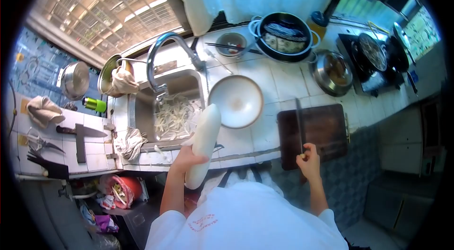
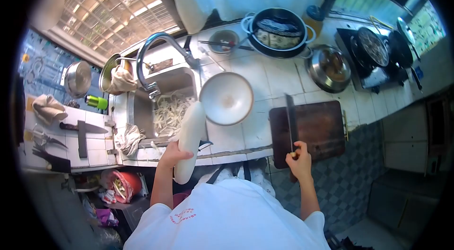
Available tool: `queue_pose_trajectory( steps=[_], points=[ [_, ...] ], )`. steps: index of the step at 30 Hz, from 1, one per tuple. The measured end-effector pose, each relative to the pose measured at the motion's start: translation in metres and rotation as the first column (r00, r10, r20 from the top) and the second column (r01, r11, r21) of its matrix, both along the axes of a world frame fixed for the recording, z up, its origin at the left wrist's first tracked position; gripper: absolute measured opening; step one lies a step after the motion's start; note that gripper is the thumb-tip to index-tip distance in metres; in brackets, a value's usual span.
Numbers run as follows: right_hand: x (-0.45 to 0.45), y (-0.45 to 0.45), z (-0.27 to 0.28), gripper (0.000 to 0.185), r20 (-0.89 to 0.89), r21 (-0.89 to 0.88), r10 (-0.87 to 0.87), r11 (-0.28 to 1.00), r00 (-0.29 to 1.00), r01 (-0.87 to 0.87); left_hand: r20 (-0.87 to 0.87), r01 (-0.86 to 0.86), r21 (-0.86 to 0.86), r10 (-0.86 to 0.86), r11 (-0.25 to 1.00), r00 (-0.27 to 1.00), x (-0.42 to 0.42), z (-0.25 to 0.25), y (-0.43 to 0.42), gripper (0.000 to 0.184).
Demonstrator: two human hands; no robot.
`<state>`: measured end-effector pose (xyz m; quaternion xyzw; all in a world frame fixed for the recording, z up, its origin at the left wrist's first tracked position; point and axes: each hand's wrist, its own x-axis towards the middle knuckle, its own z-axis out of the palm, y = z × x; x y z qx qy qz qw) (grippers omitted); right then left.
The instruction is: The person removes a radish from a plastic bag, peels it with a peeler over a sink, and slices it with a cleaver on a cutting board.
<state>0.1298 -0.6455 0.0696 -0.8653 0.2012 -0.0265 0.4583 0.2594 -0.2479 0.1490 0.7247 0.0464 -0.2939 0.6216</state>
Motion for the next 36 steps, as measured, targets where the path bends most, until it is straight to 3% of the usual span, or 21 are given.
queue_pose_trajectory(
  steps=[1,3,5,7,8,14,19,22,23,25,29,31,33,35,36],
  points=[
    [0.007,0.011,0.010,0.042,0.004,0.001,0.023,1.000,1.000,-0.023,0.082,-0.005,-0.026,0.007,1.000,0.997,0.000,0.006,0.004,0.066],
    [0.018,0.042,0.039,0.053,0.183,0.282,-0.035,0.959,0.983,-0.018,0.181,0.017,0.058,-0.028,0.998,0.983,0.000,0.011,0.023,0.067],
    [0.042,0.072,0.062,0.052,0.187,0.251,-0.029,0.968,0.982,-0.019,0.269,0.031,0.146,-0.070,0.989,0.961,-0.001,0.016,0.044,0.067],
    [0.068,0.102,0.075,0.032,0.182,-0.062,0.210,0.977,0.961,-0.202,0.389,0.071,0.328,-0.203,0.942,0.899,0.000,0.022,0.066,0.065],
    [0.080,0.126,0.079,0.017,0.242,-0.106,0.229,0.972,0.943,-0.209,0.460,0.051,0.386,-0.240,0.921,0.855,0.000,0.017,0.080,0.063],
    [0.125,0.241,0.090,0.015,0.259,-0.189,0.495,0.868,0.829,-0.459,0.417,-0.022,0.434,-0.179,0.901,0.891,-0.008,0.016,0.154,0.065],
    [0.140,0.298,0.106,0.013,0.231,-0.184,0.573,0.820,0.787,-0.543,0.408,-0.064,0.431,-0.131,0.900,0.904,-0.008,0.015,0.199,0.063],
    [0.144,0.327,0.115,0.015,0.481,-0.072,0.485,0.852,0.730,-0.519,0.417,-0.093,0.444,-0.114,0.891,0.902,-0.008,0.013,0.219,0.063],
    [0.147,0.331,0.107,0.015,0.479,-0.071,0.485,0.852,0.731,-0.519,0.447,-0.100,0.451,-0.127,0.887,0.886,-0.009,0.010,0.226,0.061],
    [0.158,0.333,0.083,0.015,-0.010,-0.131,0.638,0.762,0.770,-0.634,0.481,-0.102,0.461,-0.152,0.882,0.863,-0.007,0.004,0.242,0.060],
    [0.158,0.349,0.079,0.016,0.096,-0.200,0.639,0.763,0.763,-0.615,0.384,-0.083,0.370,-0.071,0.925,0.921,-0.009,0.003,0.251,0.063],
    [0.164,0.351,0.077,0.016,0.108,-0.219,0.644,0.758,0.757,-0.614,0.380,-0.121,0.209,0.034,0.970,0.924,-0.006,0.005,0.252,0.065],
    [0.169,0.355,0.080,0.015,0.192,-0.221,0.664,0.747,0.723,-0.628,0.380,-0.093,0.165,0.024,0.982,0.925,0.002,0.016,0.254,0.065],
    [0.173,0.364,0.088,0.016,0.129,-0.236,0.655,0.749,0.744,-0.619,0.375,-0.060,0.118,0.012,0.991,0.927,0.010,0.019,0.257,0.064],
    [0.176,0.370,0.093,0.017,0.067,-0.250,0.653,0.743,0.755,-0.621,0.406,-0.028,0.213,-0.062,0.977,0.912,0.013,0.016,0.259,0.064]
  ],
)
